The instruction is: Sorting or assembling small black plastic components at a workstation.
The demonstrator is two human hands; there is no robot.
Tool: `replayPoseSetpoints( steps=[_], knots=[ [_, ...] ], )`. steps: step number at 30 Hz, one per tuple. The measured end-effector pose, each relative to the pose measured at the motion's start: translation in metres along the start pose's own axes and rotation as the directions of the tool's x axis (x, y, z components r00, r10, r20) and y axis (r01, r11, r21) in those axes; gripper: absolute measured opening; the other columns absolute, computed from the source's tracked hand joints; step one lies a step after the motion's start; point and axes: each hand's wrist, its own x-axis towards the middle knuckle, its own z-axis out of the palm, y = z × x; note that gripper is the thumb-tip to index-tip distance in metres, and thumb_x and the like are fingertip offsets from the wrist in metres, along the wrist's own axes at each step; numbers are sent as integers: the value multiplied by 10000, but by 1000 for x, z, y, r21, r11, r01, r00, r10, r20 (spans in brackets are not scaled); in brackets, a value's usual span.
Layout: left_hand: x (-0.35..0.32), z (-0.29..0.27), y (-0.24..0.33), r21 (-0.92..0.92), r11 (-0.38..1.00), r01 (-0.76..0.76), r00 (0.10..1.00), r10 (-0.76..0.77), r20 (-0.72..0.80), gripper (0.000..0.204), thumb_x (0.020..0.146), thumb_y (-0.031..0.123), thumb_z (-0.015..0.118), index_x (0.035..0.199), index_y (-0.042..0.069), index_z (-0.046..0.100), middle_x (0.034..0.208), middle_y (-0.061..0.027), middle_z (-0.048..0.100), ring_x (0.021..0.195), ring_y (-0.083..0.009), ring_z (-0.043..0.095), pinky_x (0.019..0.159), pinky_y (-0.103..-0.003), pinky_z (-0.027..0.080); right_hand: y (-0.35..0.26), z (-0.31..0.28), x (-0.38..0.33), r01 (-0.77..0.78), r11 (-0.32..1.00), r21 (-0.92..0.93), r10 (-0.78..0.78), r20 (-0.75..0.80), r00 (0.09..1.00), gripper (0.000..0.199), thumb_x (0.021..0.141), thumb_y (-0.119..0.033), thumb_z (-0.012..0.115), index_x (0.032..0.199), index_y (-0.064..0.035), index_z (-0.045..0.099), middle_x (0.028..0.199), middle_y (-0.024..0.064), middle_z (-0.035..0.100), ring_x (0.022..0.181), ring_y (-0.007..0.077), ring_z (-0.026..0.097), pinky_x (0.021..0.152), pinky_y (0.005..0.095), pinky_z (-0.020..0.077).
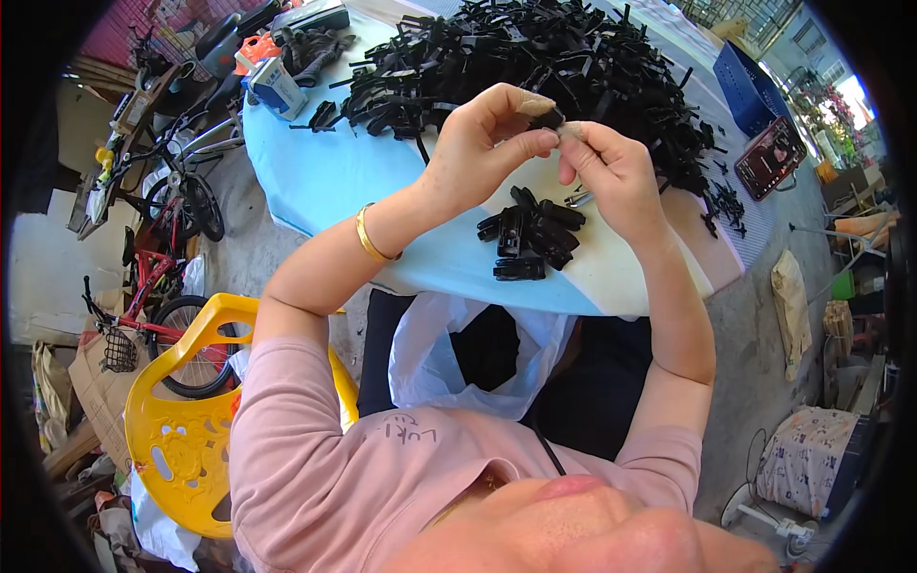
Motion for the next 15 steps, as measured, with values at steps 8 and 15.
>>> replayPoseSetpoints(
  steps=[8,15],
  knots=[
    [-3,7,6,419,846,-330,924,379,-37,179,745,15,662,904,-20,586,853,-86,629,770,-139,623,706,-244,503,-6,-2,-5,-172,977,126,164,72,984,161,899,-150,491,887,-31,599,625,-26,517,513,12,375,453,154,279],
    [5,2,2,-159,985,-64,996,53,-76,296,868,43,513,1150,11,433,1032,-142,586,876,-173,602,785,-277,489,6,3,6,208,978,-30,-210,-129,969,151,844,-147,595,913,-14,590,676,-30,561,570,2,446,499,131,335]
  ],
)
